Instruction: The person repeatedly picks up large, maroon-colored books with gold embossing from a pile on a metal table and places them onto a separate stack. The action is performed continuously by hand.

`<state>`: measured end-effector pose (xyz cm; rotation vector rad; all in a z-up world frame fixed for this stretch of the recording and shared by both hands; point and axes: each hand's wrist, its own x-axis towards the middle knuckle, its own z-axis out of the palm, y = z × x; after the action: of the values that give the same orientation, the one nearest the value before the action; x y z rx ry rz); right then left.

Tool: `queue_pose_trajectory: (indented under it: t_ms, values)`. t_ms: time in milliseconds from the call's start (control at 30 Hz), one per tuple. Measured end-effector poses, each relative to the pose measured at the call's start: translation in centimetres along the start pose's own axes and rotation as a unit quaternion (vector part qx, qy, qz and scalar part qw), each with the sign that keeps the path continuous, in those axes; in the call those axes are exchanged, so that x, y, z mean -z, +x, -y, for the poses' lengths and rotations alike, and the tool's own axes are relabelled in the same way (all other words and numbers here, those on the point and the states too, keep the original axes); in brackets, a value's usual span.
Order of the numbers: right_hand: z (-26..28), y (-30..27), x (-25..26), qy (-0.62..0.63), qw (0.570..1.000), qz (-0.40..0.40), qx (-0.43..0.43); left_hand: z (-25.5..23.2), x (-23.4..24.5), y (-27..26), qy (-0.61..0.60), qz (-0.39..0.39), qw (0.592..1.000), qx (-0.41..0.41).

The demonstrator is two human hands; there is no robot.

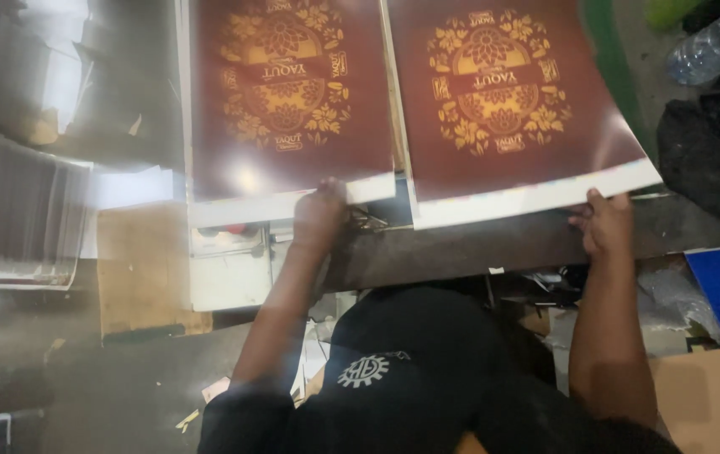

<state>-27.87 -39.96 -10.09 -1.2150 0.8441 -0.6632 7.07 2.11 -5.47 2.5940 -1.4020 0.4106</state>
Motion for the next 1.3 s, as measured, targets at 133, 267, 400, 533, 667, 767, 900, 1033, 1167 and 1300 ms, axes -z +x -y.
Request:
queue_pose_trajectory:
  t_ms: [133, 267, 400, 533, 667, 767, 900, 1033, 1167, 1300]
  values:
    - [1.0, 5.4, -2.8, -0.012, 1.000, -0.005, -0.004, 0.1, 1.3, -0.1, -0.003, 0.003, 1.000, -0.023]
    - [-0.5, 9.1, -2.5, 0.020, 0.998, 0.030, -0.052, 1.1, 3.2, 0.0, -0.038, 0.018, 0.999, -0.006]
    - [-0.7, 5.9, -4.4, 0.013, 0.995, 0.027, -0.093, 0.7, 6.0, 0.0, -0.096, -0.144, 0.982, 0.078]
    - [-2.4, 0.2, -7.1, -0.007, 0.995, 0.037, -0.092, -4.8, 8.1, -0.2, -0.119, -0.253, 0.958, 0.062]
    - [-0.7, -4.6, -12.5, -0.084, 0.973, 0.198, -0.084, -12.5, 7.2, 0.8, -0.193, -0.135, 0.971, -0.051]
    - [-2.5, -6.0, -13.7, -0.059, 0.951, 0.291, -0.080, -16.8, 5.3, 1.6, -0.222, -0.075, 0.967, -0.097]
    - [-6.0, -5.5, -12.2, 0.101, 0.964, 0.149, -0.195, -18.2, 7.0, 2.8, -0.267, -0.048, 0.952, -0.140]
    - [0.7, -6.9, -10.2, 0.120, 0.985, 0.082, -0.097, -13.2, 6.4, 2.8, -0.260, -0.028, 0.959, -0.108]
    - [1.1, -6.8, -5.3, 0.133, 0.991, 0.007, -0.020, -8.2, 7.8, 2.3, -0.360, 0.039, 0.927, 0.100]
    - [1.7, -6.5, -1.0, 0.157, 0.987, -0.022, 0.031, -4.6, 7.5, 2.0, -0.145, -0.013, 0.988, -0.042]
